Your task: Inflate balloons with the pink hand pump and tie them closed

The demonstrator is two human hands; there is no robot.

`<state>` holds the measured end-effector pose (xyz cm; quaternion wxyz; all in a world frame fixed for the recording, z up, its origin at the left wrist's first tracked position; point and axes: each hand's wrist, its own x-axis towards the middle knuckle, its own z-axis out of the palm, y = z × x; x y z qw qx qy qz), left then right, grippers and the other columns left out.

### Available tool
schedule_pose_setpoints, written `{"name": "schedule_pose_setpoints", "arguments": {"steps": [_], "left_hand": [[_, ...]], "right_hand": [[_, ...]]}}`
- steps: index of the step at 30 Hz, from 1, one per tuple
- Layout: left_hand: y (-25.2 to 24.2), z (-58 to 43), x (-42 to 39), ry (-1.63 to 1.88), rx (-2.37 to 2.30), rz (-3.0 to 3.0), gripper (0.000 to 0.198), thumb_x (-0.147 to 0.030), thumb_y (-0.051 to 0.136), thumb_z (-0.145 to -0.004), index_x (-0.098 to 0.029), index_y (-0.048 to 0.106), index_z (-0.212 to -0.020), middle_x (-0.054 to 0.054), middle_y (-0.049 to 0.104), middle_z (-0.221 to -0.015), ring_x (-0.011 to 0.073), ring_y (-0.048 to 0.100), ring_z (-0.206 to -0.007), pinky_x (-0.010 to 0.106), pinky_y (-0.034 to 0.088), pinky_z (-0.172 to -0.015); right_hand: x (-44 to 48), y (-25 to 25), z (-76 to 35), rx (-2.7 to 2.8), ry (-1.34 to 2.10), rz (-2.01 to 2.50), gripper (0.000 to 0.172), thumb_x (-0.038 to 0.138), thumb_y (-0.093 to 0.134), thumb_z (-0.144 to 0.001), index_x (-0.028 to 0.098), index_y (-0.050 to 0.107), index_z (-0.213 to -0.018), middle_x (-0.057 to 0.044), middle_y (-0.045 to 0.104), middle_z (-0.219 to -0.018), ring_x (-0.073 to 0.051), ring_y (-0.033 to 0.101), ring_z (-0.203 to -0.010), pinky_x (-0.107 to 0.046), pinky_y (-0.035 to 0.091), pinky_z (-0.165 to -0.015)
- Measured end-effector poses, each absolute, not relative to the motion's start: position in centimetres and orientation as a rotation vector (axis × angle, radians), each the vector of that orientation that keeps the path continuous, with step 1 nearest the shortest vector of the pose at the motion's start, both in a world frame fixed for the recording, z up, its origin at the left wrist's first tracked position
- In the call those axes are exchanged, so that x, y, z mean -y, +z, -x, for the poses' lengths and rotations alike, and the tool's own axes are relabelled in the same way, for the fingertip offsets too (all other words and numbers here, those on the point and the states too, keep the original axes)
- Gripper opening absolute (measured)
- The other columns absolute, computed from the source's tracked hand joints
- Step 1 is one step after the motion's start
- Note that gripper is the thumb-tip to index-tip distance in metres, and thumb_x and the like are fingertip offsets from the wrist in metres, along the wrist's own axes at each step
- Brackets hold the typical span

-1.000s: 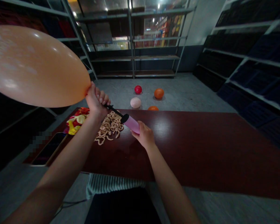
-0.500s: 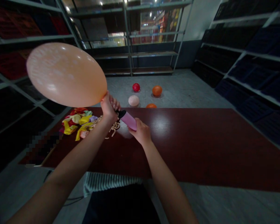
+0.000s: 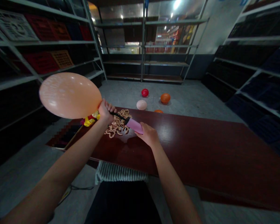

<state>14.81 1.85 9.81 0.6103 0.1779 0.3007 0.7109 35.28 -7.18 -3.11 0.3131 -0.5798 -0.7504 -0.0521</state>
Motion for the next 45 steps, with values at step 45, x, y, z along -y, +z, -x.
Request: {"name": "schedule_pose_setpoints", "arguments": {"steps": [45], "left_hand": [[11.6, -12.3, -3.4, 1.587, -0.737, -0.374, 0.051, -0.036, 0.038, -0.104, -0.02, 0.019, -0.059, -0.007, 0.02, -0.041, 0.0072, 0.022, -0.032, 0.024, 0.024, -0.039]], "right_hand": [[7.2, -3.1, -35.3, 1.942, -0.178, 1.671, 0.043, 0.048, 0.066, -0.089, 0.02, 0.061, -0.121, -0.009, 0.073, -0.099, -0.024, 0.068, -0.09, -0.032, 0.048, -0.078]]}}
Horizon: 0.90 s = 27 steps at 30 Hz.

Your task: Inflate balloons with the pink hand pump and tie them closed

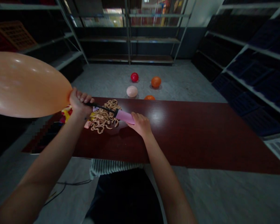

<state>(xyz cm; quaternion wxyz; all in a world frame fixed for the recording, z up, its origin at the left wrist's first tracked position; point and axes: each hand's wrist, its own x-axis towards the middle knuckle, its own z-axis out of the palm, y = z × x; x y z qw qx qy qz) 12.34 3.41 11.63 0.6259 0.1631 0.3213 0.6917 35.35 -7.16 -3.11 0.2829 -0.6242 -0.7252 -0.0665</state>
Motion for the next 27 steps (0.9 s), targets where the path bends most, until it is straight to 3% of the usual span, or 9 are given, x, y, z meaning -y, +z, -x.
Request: {"name": "schedule_pose_setpoints", "arguments": {"steps": [8, 21, 27], "left_hand": [[13.1, -9.0, -3.3, 1.697, -0.696, -0.391, 0.051, -0.034, 0.039, -0.103, -0.02, 0.02, -0.058, -0.007, 0.02, -0.04, 0.0072, 0.021, -0.032, 0.024, 0.023, -0.039], [7.0, -20.4, -2.0, 1.672, -0.538, -0.399, 0.057, -0.046, 0.054, -0.099, -0.021, 0.027, -0.056, -0.008, 0.024, -0.04, 0.0063, 0.025, -0.029, 0.023, 0.022, -0.034], [5.6, -21.9, -1.5, 1.666, -0.497, -0.367, 0.053, -0.036, 0.047, -0.103, -0.021, 0.029, -0.055, -0.007, 0.025, -0.04, 0.0083, 0.024, -0.028, 0.025, 0.02, -0.034]], "right_hand": [[7.4, -2.8, -35.3, 1.949, -0.218, 1.61, 0.04, 0.046, 0.069, -0.086, 0.019, 0.064, -0.116, -0.01, 0.074, -0.101, -0.025, 0.069, -0.09, -0.034, 0.049, -0.076], [7.2, -3.7, -36.2, 1.815, -0.37, 1.742, 0.043, 0.045, 0.069, -0.081, 0.017, 0.065, -0.114, -0.01, 0.076, -0.095, -0.024, 0.071, -0.081, -0.031, 0.046, -0.066], [7.3, -3.5, -36.2, 1.81, -0.351, 1.748, 0.042, 0.048, 0.068, -0.082, 0.018, 0.065, -0.112, -0.01, 0.076, -0.094, -0.024, 0.071, -0.08, -0.03, 0.044, -0.065]]}}
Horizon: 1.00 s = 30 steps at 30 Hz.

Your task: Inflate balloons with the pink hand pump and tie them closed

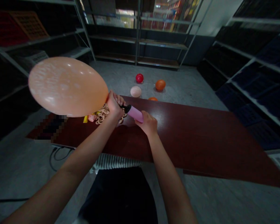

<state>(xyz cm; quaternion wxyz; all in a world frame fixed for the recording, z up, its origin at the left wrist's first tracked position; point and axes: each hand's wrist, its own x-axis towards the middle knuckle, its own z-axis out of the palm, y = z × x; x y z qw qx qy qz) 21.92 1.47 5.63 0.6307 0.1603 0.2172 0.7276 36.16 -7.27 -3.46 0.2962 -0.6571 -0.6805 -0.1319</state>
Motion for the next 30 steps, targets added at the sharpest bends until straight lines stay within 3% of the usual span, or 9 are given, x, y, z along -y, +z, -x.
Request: {"name": "schedule_pose_setpoints", "arguments": {"steps": [5, 11, 17, 26, 30], "left_hand": [[7.1, -18.5, -1.3, 1.702, -0.565, -0.34, 0.047, -0.017, 0.04, -0.1, -0.02, 0.026, -0.055, -0.006, 0.023, -0.04, 0.0083, 0.024, -0.03, 0.025, 0.02, -0.036], [9.9, -13.1, -1.1, 1.728, -0.657, -0.323, 0.048, -0.035, 0.042, -0.103, -0.02, 0.025, -0.06, -0.007, 0.023, -0.041, 0.0071, 0.024, -0.032, 0.023, 0.024, -0.038], [13.0, -8.8, -1.0, 1.775, -0.652, -0.351, 0.05, -0.038, 0.044, -0.103, -0.02, 0.025, -0.06, -0.007, 0.023, -0.041, 0.0073, 0.024, -0.031, 0.023, 0.024, -0.037], [12.6, -14.4, -0.9, 1.795, -0.603, -0.418, 0.054, -0.05, 0.052, -0.099, -0.021, 0.028, -0.059, -0.008, 0.021, -0.04, 0.0071, 0.022, -0.031, 0.023, 0.022, -0.034], [10.3, -19.1, -0.4, 1.72, -0.578, -0.49, 0.052, -0.039, 0.045, -0.103, -0.021, 0.025, -0.058, -0.007, 0.021, -0.04, 0.0076, 0.023, -0.03, 0.024, 0.02, -0.034]], "right_hand": [[7.4, -3.0, -35.5, 1.881, -0.33, 1.666, 0.042, 0.053, 0.069, -0.083, 0.02, 0.066, -0.109, -0.008, 0.076, -0.097, -0.023, 0.071, -0.082, -0.029, 0.044, -0.067], [7.6, -3.3, -35.5, 1.929, -0.375, 1.566, 0.042, 0.05, 0.071, -0.083, 0.019, 0.066, -0.111, -0.007, 0.076, -0.096, -0.023, 0.072, -0.082, -0.03, 0.047, -0.068], [7.6, -3.4, -35.5, 1.948, -0.374, 1.475, 0.041, 0.049, 0.07, -0.084, 0.018, 0.066, -0.111, -0.008, 0.076, -0.094, -0.023, 0.072, -0.082, -0.031, 0.048, -0.07], [7.8, -3.4, -36.4, 1.848, -0.286, 1.541, 0.046, 0.055, 0.067, -0.083, 0.017, 0.067, -0.109, -0.009, 0.077, -0.09, -0.024, 0.072, -0.076, -0.032, 0.049, -0.065], [7.9, -3.5, -36.4, 1.828, -0.251, 1.582, 0.048, 0.058, 0.065, -0.083, 0.018, 0.067, -0.111, -0.009, 0.077, -0.09, -0.025, 0.072, -0.075, -0.031, 0.048, -0.064]]}}
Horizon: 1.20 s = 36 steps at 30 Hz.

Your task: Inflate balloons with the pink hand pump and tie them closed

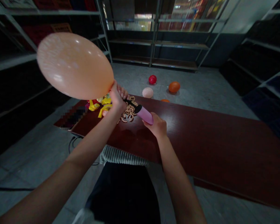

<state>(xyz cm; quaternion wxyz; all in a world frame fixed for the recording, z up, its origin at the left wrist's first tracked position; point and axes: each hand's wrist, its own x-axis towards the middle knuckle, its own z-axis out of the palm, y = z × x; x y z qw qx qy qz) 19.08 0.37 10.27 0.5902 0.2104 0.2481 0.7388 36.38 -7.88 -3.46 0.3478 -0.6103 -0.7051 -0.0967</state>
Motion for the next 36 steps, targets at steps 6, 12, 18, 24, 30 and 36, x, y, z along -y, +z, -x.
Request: {"name": "schedule_pose_setpoints", "arguments": {"steps": [6, 12, 18, 24, 30, 36], "left_hand": [[6.0, -23.0, -0.8, 1.645, -0.497, -0.433, 0.053, -0.053, 0.052, -0.098, -0.021, 0.031, -0.062, -0.007, 0.025, -0.044, 0.0073, 0.026, -0.031, 0.023, 0.021, -0.036], [6.6, -20.3, -0.8, 1.631, -0.599, -0.379, 0.048, -0.034, 0.042, -0.104, -0.021, 0.027, -0.06, -0.007, 0.021, -0.043, 0.009, 0.023, -0.032, 0.026, 0.02, -0.036], [8.6, -16.6, -0.5, 1.681, -0.707, -0.322, 0.049, -0.033, 0.042, -0.103, -0.02, 0.024, -0.06, -0.007, 0.021, -0.043, 0.0083, 0.024, -0.033, 0.024, 0.023, -0.037], [11.1, -11.1, -1.3, 1.708, -0.691, -0.323, 0.052, -0.041, 0.049, -0.101, -0.021, 0.024, -0.059, -0.006, 0.024, -0.043, 0.0083, 0.024, -0.033, 0.025, 0.024, -0.038], [15.2, -8.9, -0.7, 1.783, -0.679, -0.367, 0.053, -0.041, 0.042, -0.104, -0.021, 0.023, -0.059, -0.006, 0.021, -0.043, 0.0081, 0.021, -0.033, 0.024, 0.022, -0.037], [15.9, -14.4, -0.4, 1.814, -0.598, -0.504, 0.053, -0.044, 0.041, -0.105, -0.021, 0.02, -0.062, -0.006, 0.017, -0.045, 0.0075, 0.018, -0.035, 0.024, 0.018, -0.039]], "right_hand": [[8.0, -3.6, -37.0, 1.795, -0.273, 1.674, 0.05, 0.061, 0.062, -0.084, 0.019, 0.067, -0.112, -0.009, 0.076, -0.091, -0.025, 0.071, -0.075, -0.031, 0.044, -0.06], [8.2, -2.9, -35.9, 1.886, -0.25, 1.653, 0.05, 0.059, 0.065, -0.084, 0.019, 0.066, -0.114, -0.009, 0.076, -0.092, -0.025, 0.071, -0.078, -0.03, 0.042, -0.06], [8.4, -2.3, -35.4, 1.968, -0.227, 1.616, 0.046, 0.053, 0.07, -0.083, 0.02, 0.066, -0.115, -0.008, 0.076, -0.097, -0.024, 0.072, -0.083, -0.03, 0.043, -0.063], [8.5, -2.3, -35.7, 1.969, -0.232, 1.544, 0.047, 0.053, 0.07, -0.082, 0.019, 0.065, -0.115, -0.009, 0.076, -0.101, -0.025, 0.072, -0.085, -0.032, 0.048, -0.067], [8.1, -2.9, -35.1, 1.953, -0.201, 1.462, 0.045, 0.05, 0.069, -0.084, 0.02, 0.064, -0.117, -0.009, 0.076, -0.104, -0.025, 0.072, -0.089, -0.032, 0.049, -0.073], [7.9, -3.7, -35.7, 1.818, -0.156, 1.553, 0.043, 0.051, 0.067, -0.084, 0.02, 0.063, -0.114, -0.009, 0.076, -0.1, -0.025, 0.072, -0.083, -0.032, 0.048, -0.068]]}}
